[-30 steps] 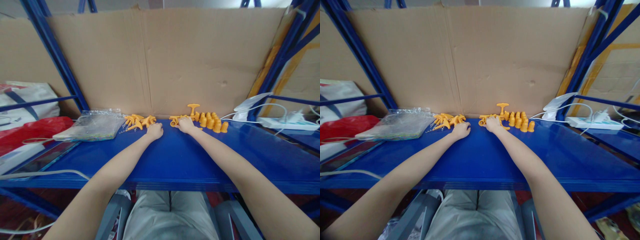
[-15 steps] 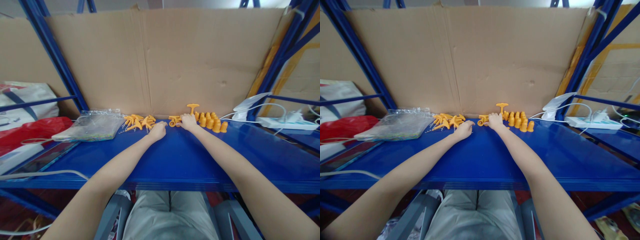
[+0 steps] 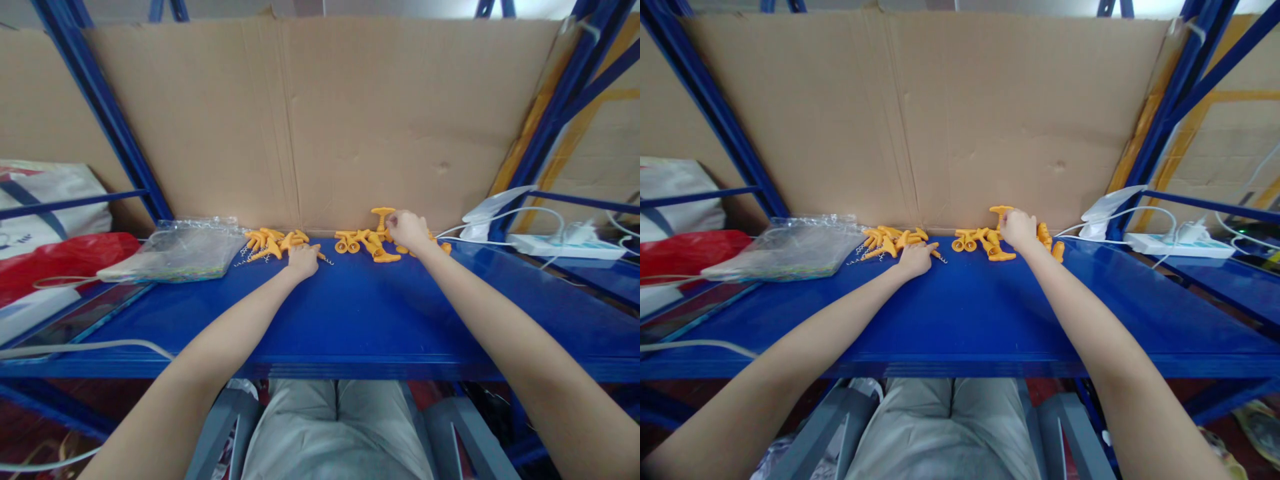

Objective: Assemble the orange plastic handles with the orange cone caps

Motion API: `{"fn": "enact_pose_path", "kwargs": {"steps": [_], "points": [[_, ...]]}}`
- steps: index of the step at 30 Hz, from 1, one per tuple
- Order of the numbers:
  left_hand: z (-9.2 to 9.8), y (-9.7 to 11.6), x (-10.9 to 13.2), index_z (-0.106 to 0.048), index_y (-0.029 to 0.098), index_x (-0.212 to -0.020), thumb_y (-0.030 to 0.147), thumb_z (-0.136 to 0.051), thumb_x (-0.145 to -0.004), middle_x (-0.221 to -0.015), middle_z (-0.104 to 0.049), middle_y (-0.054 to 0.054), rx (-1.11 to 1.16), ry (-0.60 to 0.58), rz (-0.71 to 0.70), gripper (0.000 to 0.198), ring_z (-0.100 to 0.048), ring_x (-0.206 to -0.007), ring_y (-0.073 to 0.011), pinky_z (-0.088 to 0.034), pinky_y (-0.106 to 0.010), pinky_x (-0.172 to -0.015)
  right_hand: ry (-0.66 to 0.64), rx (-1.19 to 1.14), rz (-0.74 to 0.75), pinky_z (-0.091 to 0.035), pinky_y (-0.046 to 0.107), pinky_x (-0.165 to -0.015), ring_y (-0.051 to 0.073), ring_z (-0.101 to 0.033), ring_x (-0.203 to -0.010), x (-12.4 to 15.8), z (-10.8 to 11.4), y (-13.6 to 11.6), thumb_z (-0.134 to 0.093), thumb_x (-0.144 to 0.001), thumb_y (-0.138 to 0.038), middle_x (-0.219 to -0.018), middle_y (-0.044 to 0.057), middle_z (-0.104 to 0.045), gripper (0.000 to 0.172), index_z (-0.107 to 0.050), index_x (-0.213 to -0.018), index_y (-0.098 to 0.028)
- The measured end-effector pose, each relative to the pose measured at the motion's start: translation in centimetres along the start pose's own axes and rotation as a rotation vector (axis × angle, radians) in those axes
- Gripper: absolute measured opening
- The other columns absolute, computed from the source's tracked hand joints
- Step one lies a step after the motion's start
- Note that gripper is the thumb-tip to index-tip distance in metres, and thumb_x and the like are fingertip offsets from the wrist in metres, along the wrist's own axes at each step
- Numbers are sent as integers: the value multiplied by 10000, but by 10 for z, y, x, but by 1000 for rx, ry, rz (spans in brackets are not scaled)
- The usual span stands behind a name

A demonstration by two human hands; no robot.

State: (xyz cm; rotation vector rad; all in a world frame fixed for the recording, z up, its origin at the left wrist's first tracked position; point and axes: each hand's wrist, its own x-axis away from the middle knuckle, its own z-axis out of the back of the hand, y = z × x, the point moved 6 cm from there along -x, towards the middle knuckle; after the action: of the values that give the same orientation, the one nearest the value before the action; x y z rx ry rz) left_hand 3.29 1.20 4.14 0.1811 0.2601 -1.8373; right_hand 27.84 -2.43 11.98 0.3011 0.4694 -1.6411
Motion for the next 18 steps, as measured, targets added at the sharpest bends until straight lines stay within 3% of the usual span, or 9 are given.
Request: {"fn": "enact_pose_path", "kwargs": {"steps": [5, 8, 12, 18], "points": [[3, 4, -1, -648, 201, -1243, 158, -418, -884, -1223, -686, -152, -60, -18, 20, 428, -602, -1177, -307, -405, -435, -1001, 52, 78, -115, -464, 494, -962, 341, -590, -1212, 10, -2, 47, -408, -927, -219, -1291, 220, -632, 397, -660, -1220, -127], [8, 7, 2, -658, 165, -1214, 139, -401, -894, -1213, -688, -175, -97, -38, 13, 411, -609, -1183, -310, -399, -440, -1004, -78, 156, -105, -479, 515, -939, 350, -617, -1171, 11, -22, 66, -483, -884, -228, -1267, 223, -644, 382, -670, -1205, -138], [15, 9, 7, -639, 149, -1238, 153, -381, -921, -1262, -659, -202, -109, -39, 20, 408, -606, -1209, -320, -395, -440, -998, -182, 158, -85, -502, 475, -909, 330, -659, -1118, 8, -35, 75, -545, -881, -241, -1207, 194, -682, 359, -676, -1207, -170], [16, 16, 11, -592, 153, -1254, 223, -375, -965, -1169, -700, -180, -45, -15, -37, 368, -649, -1137, -325, -418, -439, -944, -295, 167, -10, -501, 402, -911, 312, -652, -1129, 9, -44, 69, -652, -859, -316, -1150, 172, -704, 410, -664, -1232, -147]]}}
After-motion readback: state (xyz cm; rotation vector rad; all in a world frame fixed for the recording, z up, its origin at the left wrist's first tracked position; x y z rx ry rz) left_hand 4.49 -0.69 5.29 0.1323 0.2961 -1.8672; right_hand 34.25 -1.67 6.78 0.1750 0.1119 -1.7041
